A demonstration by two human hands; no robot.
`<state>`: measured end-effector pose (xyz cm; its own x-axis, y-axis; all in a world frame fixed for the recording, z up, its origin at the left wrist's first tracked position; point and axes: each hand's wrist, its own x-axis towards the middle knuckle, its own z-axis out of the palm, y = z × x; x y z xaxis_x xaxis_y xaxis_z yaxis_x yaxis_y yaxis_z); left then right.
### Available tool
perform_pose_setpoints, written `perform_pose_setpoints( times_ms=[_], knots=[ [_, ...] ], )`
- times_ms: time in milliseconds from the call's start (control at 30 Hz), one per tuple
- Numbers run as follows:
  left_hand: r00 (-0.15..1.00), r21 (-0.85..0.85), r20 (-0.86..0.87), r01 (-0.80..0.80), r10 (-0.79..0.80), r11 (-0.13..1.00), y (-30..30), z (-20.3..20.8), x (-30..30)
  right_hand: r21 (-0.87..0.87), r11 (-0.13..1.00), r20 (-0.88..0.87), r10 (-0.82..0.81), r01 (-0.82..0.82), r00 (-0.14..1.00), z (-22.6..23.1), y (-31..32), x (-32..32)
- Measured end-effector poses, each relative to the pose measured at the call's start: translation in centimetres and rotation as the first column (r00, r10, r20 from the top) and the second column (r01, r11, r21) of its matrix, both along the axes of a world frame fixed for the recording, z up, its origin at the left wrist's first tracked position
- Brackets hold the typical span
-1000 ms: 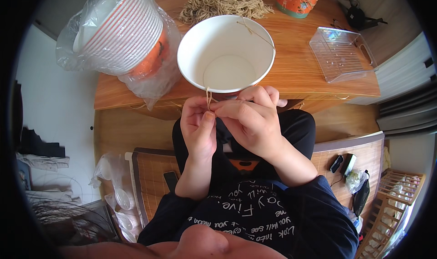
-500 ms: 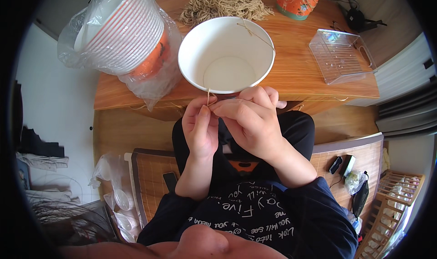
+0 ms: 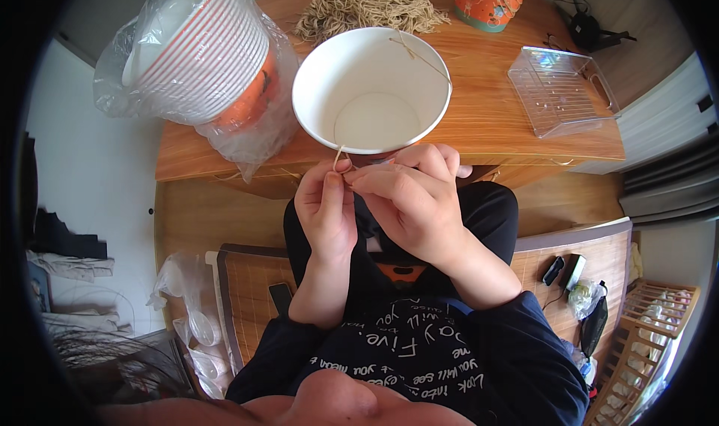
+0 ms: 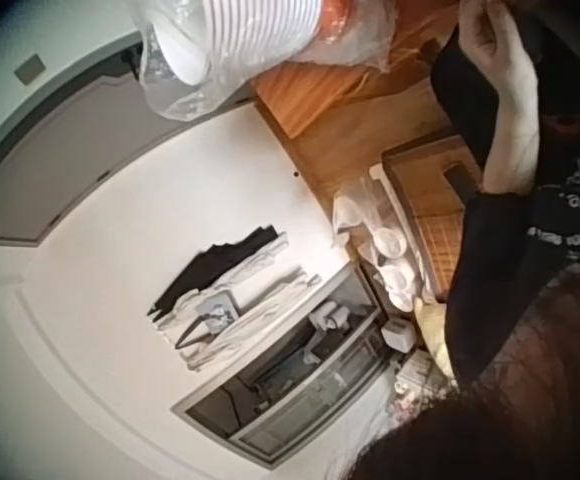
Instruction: Attaching wire handles to paper buckets by threading them through pre-drilled holes.
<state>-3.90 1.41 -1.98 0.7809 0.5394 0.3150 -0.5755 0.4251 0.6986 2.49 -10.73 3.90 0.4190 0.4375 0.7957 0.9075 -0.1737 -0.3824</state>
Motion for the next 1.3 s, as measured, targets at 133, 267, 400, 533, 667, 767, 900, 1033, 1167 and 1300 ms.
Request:
perform_pose_setpoints(
  times_ms=[133,267,400,533,667,767,900,1033,1167,1300],
  knots=[
    [0.998,0.011,-0.031,-0.058,0.058,0.998,-0.2,0.8,0.0,0.008,1.0,0.032,-0.023,0.022,0.999,0.2,0.1,0.1],
    [0.981,0.139,-0.035,-0.185,0.191,0.973,0.1,0.8,-0.1,0.011,0.999,0.071,-0.034,0.033,0.997,0.5,0.1,0.5],
    [0.951,0.3,-0.022,-0.289,0.309,0.909,1.1,0.5,0.0,-0.009,0.999,0.104,-0.03,0.031,0.994,0.7,0.3,0.9],
    [0.894,0.536,0.039,-0.395,0.446,0.746,1.7,1.5,0.0,-0.029,0.999,0.136,-0.026,0.03,0.99,1.4,0.5,1.3],
    [0.836,0.715,0.12,-0.447,0.536,0.537,2.2,2.9,-0.5,-0.034,0.999,0.153,0.011,-0.006,0.988,1.9,1.0,1.6],
    [0.818,0.741,0.134,-0.458,0.56,0.492,2.1,3.3,-0.7,-0.068,0.998,0.16,0.026,-0.016,0.987,2.4,1.2,1.6],
    [0.818,0.757,0.158,-0.46,0.553,0.464,2.3,3.6,-0.7,-0.092,0.995,0.138,0.05,-0.038,0.989,2.7,1.5,1.6],
    [0.856,0.697,0.085,-0.417,0.51,0.584,2.2,3.5,-0.5,-0.048,0.998,0.151,0.041,-0.034,0.988,2.4,1.5,1.8],
    [0.899,0.56,-0.039,-0.341,0.436,0.755,2.1,3.0,-0.5,0.081,0.997,0.108,-0.01,0.002,0.994,1.3,0.7,1.7],
    [0.918,0.511,-0.061,-0.308,0.391,0.803,1.8,2.7,-0.3,0.044,0.999,0.151,-0.01,0.003,0.989,1.3,0.3,1.5]
  ],
)
